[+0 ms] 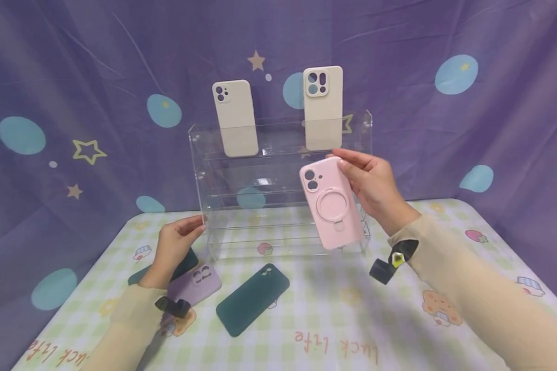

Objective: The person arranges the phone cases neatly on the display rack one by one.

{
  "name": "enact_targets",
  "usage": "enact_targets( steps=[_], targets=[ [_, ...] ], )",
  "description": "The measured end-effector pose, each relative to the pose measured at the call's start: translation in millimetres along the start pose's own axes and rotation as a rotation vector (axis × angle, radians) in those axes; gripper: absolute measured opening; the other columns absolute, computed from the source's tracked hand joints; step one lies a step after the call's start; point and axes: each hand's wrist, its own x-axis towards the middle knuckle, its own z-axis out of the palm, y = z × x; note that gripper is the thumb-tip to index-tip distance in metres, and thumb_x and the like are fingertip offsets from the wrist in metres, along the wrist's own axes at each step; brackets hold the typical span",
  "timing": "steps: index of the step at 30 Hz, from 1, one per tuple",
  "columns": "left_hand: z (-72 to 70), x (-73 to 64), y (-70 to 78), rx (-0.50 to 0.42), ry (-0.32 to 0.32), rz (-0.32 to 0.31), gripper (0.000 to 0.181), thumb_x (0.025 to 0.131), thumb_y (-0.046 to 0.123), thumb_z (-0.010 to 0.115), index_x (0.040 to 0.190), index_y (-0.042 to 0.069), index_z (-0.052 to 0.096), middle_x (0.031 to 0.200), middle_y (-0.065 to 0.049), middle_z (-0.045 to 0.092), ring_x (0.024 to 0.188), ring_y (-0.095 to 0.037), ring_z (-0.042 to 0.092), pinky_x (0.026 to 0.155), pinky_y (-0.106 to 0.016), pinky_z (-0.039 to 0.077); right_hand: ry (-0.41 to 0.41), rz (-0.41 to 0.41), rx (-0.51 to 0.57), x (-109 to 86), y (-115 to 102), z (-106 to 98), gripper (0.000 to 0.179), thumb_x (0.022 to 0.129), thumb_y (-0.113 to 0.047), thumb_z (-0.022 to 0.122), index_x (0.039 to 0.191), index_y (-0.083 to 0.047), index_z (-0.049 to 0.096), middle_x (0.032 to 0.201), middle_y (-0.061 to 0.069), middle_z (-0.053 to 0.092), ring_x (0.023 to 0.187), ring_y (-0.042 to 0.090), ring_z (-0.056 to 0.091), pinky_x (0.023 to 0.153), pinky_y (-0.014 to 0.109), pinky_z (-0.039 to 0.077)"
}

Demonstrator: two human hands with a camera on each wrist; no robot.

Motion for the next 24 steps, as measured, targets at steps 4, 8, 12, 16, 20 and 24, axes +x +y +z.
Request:
enact_targets(
  steps=[4, 8, 12, 16, 20, 24],
  targets=[
    [0.0, -0.4, -0.8, 0.010, -0.005, -0.003, 0.027, 0.087, 0.009, 0.069, 0.111, -0.001, 0.068, 0.103, -0.017, 0.069, 0.093, -0.028, 0.067, 0.072, -0.011, 0.050, 0.032, -0.059, 0.029, 18.2, -9, 7, 0.018, 0.084, 0.008, 0.064, 0.094, -0.002, 0.074, 0.091, 0.008, 0.073, 0.084, 0.015, 0.069, 0.071, 0.024, 0.055],
    [-0.6, -0.8, -0.1, 0.014, -0.005, -0.001, 0.027, 0.086, 0.008, 0.069, 0.111, -0.001, 0.068, 0.103, -0.017, 0.070, 0.093, -0.027, 0.067, 0.071, -0.010, 0.049, 0.086, -0.101, 0.036, 35.8, -20, 14, 0.016, 0.082, 0.009, 0.066, 0.093, 0.001, 0.074, 0.089, 0.009, 0.072, 0.083, 0.016, 0.068, 0.070, 0.024, 0.055],
    [-1.0, -0.3, 0.1, 0.024, -0.003, 0.008, 0.027, 0.086, 0.008, 0.069, 0.112, -0.002, 0.068, 0.103, -0.017, 0.070, 0.093, -0.027, 0.067, 0.071, -0.010, 0.049, 0.144, -0.164, 0.085, 54.7, -33, 19, 0.015, 0.081, 0.012, 0.065, 0.092, 0.004, 0.073, 0.086, 0.012, 0.072, 0.083, 0.018, 0.068, 0.071, 0.024, 0.055],
    [-0.7, 0.6, -0.3, 0.030, 0.007, 0.013, 0.026, 0.086, 0.007, 0.069, 0.111, -0.002, 0.068, 0.101, -0.017, 0.070, 0.091, -0.028, 0.068, 0.070, -0.009, 0.049, 0.192, -0.217, 0.158, 72.9, -42, 22, 0.017, 0.082, 0.016, 0.061, 0.093, 0.008, 0.071, 0.087, 0.014, 0.071, 0.085, 0.021, 0.067, 0.072, 0.025, 0.055],
    [-0.5, 0.7, -0.6, 0.006, 0.011, 0.012, 0.025, 0.086, 0.006, 0.069, 0.109, -0.002, 0.069, 0.100, -0.018, 0.070, 0.091, -0.029, 0.068, 0.070, -0.009, 0.048, 0.241, -0.254, 0.225, 87.7, -47, 22, 0.019, 0.084, 0.018, 0.056, 0.097, 0.011, 0.068, 0.091, 0.018, 0.069, 0.089, 0.024, 0.066, 0.074, 0.026, 0.054],
    [-0.2, 0.6, -1.4, -0.002, 0.007, 0.015, 0.025, 0.086, 0.006, 0.069, 0.110, -0.001, 0.069, 0.100, -0.019, 0.070, 0.091, -0.030, 0.068, 0.070, -0.009, 0.048, 0.281, -0.281, 0.280, 99.3, -50, 22, 0.019, 0.085, 0.019, 0.054, 0.097, 0.012, 0.067, 0.089, 0.019, 0.069, 0.089, 0.025, 0.065, 0.074, 0.026, 0.054]
  ],
)
